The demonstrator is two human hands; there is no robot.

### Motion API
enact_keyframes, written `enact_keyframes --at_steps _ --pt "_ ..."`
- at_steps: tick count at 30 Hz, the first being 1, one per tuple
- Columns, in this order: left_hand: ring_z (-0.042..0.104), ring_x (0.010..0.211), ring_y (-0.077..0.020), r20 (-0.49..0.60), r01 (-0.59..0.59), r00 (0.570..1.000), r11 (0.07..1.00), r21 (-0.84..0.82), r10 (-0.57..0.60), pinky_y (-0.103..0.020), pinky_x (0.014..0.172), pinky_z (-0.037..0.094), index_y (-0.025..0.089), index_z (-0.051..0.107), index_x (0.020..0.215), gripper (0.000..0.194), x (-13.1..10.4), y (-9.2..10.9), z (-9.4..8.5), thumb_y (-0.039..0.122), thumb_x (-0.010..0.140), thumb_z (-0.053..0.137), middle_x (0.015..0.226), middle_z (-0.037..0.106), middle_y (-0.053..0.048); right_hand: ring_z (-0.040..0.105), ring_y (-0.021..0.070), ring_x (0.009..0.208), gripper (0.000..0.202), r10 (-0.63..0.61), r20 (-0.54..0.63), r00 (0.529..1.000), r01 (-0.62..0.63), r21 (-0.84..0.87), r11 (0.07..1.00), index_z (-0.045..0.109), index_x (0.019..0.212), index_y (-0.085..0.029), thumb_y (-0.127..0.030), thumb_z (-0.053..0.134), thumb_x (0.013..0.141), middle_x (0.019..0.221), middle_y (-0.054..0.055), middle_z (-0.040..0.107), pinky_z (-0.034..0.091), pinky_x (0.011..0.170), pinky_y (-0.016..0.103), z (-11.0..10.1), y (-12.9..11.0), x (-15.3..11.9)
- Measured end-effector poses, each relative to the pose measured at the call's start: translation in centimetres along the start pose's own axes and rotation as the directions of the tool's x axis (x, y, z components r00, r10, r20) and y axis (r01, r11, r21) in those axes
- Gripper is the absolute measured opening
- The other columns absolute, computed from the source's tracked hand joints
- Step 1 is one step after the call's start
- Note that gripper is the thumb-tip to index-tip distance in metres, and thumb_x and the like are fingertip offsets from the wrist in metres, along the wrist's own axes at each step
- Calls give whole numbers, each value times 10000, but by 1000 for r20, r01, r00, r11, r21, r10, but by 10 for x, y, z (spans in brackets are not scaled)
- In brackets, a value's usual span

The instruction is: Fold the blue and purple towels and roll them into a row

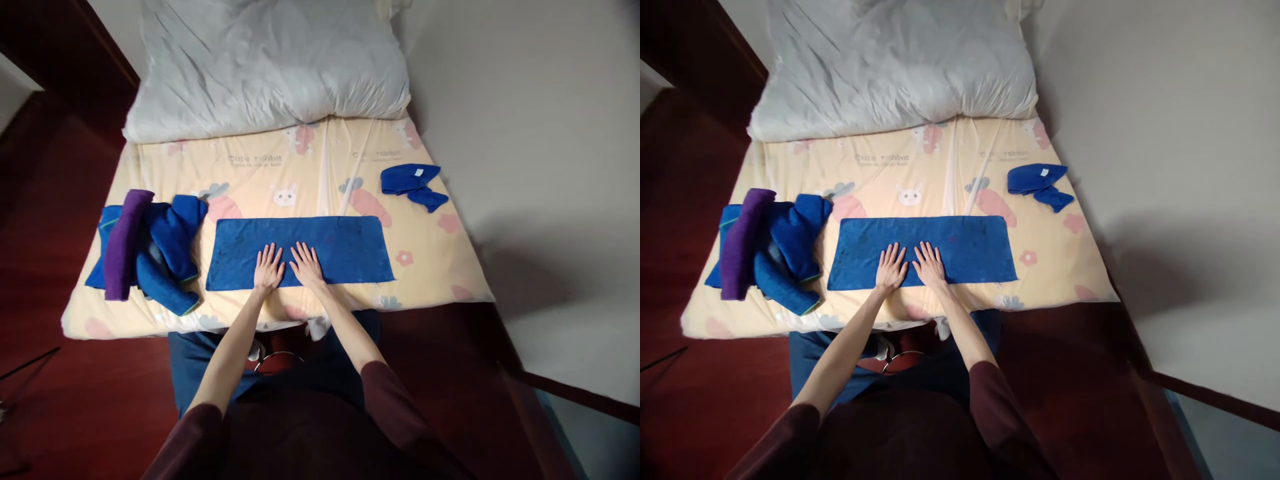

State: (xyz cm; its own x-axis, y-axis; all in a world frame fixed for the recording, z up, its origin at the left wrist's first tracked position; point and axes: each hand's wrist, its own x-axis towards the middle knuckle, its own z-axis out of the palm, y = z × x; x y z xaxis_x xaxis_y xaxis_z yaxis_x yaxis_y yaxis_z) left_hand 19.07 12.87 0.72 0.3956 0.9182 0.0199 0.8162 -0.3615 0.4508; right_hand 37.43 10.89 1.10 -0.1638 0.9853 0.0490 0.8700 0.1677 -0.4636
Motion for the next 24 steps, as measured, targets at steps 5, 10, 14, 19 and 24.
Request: enact_keyframes --at_steps 5,10,14,19,24 --pt "57 1654 -316 -102 178 980 983 44 -173 -606 1328 63 234 365 1670 646 -17 -50 -18 436 1058 408 1766 193 -78 191 255 1645 626 76 -38 996 -78 -53 996 367 1652 -188 -467 341 1093 1760 86 245 103 1344 517 -9 58 -27" --pt "91 1646 -357 -199 383 908 923 34 -369 -650 1309 105 191 337 1675 685 -51 -107 -58 470 1054 406 1764 190 -124 194 281 1644 656 349 -156 924 -371 -153 916 331 1666 -157 -469 298 1089 1750 122 266 135 1332 564 -64 161 -93" --pt "112 1639 -378 -231 446 869 895 -13 -437 -634 1304 175 142 307 1679 719 -67 -124 -70 485 1052 384 1766 156 -161 168 250 1651 679 475 -199 857 -509 -191 839 279 1676 -111 -450 225 1091 1755 139 245 118 1345 537 -86 198 -128" --pt "130 1641 -348 -244 460 862 888 11 -444 -576 1320 168 155 306 1680 716 -65 -123 -65 496 1054 369 1767 169 -147 162 250 1653 690 513 -230 827 -554 -178 814 238 1684 -98 -429 234 1079 1756 160 227 107 1346 550 -85 191 -127" --pt "116 1643 -351 -240 476 857 879 30 -456 -586 1309 189 145 312 1677 711 -67 -126 -69 488 1056 369 1764 167 -163 182 289 1647 693 537 -223 814 -576 -184 796 258 1672 -60 -401 264 1068 1739 196 254 83 1336 605 -92 183 -122"
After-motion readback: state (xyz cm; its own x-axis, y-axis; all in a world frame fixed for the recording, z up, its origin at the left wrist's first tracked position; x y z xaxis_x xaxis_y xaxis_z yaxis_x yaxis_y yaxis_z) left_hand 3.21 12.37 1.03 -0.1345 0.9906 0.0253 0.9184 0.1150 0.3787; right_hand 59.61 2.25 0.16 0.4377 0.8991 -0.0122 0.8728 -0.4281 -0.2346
